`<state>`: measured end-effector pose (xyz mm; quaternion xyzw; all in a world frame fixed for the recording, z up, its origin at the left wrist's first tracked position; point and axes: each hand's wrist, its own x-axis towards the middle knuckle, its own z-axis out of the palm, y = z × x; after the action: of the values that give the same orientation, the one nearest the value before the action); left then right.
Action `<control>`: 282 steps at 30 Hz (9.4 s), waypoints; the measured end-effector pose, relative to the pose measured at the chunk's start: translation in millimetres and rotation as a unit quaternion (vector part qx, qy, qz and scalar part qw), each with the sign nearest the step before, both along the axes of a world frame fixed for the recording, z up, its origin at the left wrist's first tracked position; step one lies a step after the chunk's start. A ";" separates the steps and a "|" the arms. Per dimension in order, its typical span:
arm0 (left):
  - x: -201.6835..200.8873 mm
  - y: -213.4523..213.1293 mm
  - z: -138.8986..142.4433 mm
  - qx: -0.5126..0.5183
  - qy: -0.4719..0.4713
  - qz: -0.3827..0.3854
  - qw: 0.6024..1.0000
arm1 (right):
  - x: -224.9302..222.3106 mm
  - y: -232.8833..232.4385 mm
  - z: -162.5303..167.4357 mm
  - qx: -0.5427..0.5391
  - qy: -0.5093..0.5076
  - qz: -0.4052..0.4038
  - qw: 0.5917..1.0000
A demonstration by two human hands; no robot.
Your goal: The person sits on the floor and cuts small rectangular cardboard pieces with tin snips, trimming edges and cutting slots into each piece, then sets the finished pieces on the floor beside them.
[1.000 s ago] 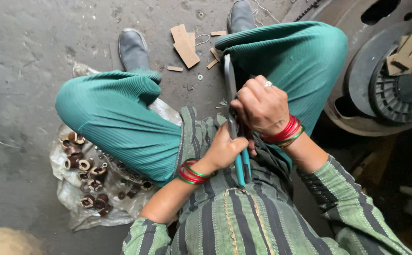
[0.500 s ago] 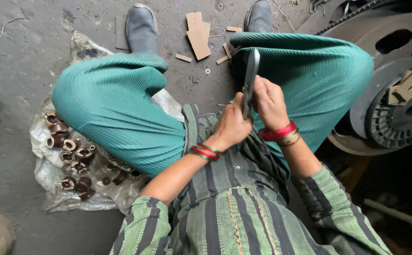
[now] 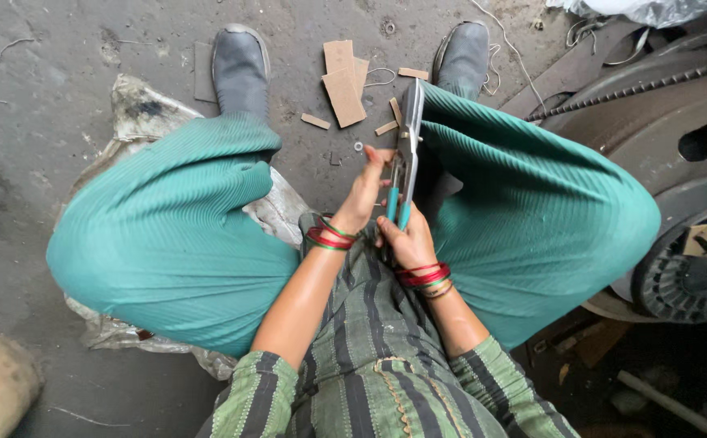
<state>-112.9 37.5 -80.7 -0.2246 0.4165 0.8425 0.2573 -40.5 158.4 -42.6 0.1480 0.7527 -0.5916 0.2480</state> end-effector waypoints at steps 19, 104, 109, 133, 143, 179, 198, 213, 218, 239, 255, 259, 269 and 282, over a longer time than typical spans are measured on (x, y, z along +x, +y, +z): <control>-135.3 -26.5 -76.2 -0.486 -0.126 -0.050 0.863 | -25.2 -0.3 27.1 -0.231 -0.169 -0.112 0.952; 63.9 -74.2 203.6 -0.156 0.320 0.157 0.921 | 158.5 42.1 194.0 -0.035 0.185 0.181 0.965; 70.0 -86.6 189.2 -0.230 0.307 0.265 0.884 | 147.6 23.8 200.5 -0.022 0.197 0.217 0.956; 87.3 -67.4 159.6 -0.018 0.182 0.353 0.918 | 131.1 1.0 171.4 -0.175 0.100 0.185 0.962; 100.6 -60.6 192.2 -0.023 0.195 0.354 0.914 | 105.2 10.9 143.9 -0.038 0.155 0.321 0.934; 127.7 -79.7 256.6 -0.229 0.298 0.089 0.922 | 131.4 23.1 183.5 -0.120 0.044 0.188 0.974; 131.9 -72.9 240.2 -0.223 0.266 0.054 0.936 | 153.0 40.6 176.8 -0.057 -0.011 0.269 0.961; 143.9 -109.2 283.8 -0.120 0.266 -0.002 0.957 | 155.0 30.1 206.3 0.187 0.170 0.159 0.954; 148.0 -103.5 277.3 -0.114 0.235 0.003 0.965 | 162.0 30.7 204.0 0.159 0.157 0.163 0.961; 93.9 -117.9 245.7 0.275 0.636 -0.068 0.718 | 155.1 90.8 203.3 0.450 0.541 0.114 0.701; 94.7 -126.2 297.7 0.211 0.723 -0.145 0.642 | 153.5 51.2 230.8 0.441 0.416 0.185 0.773; 78.6 -127.6 306.2 0.223 0.753 -0.210 0.583 | 158.4 44.0 231.3 0.405 0.382 0.206 0.805; 60.4 -136.9 317.3 0.200 0.756 -0.238 0.576 | 154.7 38.0 232.8 0.368 0.410 0.202 0.810; 110.2 -134.5 305.8 -0.105 0.602 -0.016 0.792 | 142.8 17.0 219.3 0.328 0.371 0.128 0.859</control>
<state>-2.7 -97.0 225.2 0.3090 0.5763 0.7544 -0.0569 102.2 175.4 176.6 -0.1073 0.9519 -0.2842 -0.0385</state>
